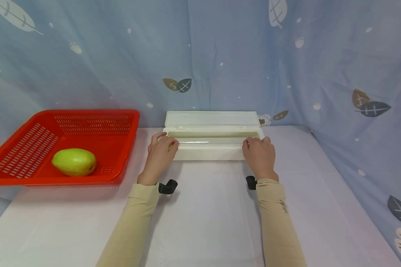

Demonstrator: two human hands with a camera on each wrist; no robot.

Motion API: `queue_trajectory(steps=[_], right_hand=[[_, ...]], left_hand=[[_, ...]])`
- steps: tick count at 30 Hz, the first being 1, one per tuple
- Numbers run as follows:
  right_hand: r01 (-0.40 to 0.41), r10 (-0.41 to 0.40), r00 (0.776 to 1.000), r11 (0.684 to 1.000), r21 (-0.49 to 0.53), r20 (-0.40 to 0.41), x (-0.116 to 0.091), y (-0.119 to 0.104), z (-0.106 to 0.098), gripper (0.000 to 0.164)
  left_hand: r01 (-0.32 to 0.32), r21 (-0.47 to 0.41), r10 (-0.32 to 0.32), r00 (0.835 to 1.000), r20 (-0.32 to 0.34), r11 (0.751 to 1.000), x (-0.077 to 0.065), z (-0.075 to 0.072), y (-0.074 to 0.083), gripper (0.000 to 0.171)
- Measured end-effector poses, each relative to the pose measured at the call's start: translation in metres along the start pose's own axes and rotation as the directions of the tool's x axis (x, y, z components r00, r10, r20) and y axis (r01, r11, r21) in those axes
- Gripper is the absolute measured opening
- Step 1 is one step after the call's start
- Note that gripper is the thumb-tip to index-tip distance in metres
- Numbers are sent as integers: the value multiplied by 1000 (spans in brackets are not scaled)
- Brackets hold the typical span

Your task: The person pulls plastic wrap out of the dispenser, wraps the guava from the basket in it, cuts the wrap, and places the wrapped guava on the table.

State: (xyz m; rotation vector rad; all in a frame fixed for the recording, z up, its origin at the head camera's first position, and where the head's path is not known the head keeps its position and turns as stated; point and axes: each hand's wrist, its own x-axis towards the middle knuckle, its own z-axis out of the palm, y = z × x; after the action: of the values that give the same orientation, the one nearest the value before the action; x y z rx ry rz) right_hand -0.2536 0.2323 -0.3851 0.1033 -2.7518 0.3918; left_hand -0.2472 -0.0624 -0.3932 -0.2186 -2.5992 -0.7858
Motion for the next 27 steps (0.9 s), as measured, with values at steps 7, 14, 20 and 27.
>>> queue_trajectory(steps=[7,14,20,27], right_hand=[[-43,46,996,998,41,-70,0,1,2,29],[-47,57,986,996,71,-159,-1,1,6,26],[-56,72,983,994,98,-168,-1,2,7,25],[-125,155,973,977,174,-169,1,3,9,28]], left_hand=[[9,-34,-10,1000,-30,999,0,1,3,16],[9,-33,-11,998,-63,999,0,3,3,15],[17,-30,-19,997,-74,999,1,5,1,14],[17,-35,-20,994,-104,999,3,6,-2,12]])
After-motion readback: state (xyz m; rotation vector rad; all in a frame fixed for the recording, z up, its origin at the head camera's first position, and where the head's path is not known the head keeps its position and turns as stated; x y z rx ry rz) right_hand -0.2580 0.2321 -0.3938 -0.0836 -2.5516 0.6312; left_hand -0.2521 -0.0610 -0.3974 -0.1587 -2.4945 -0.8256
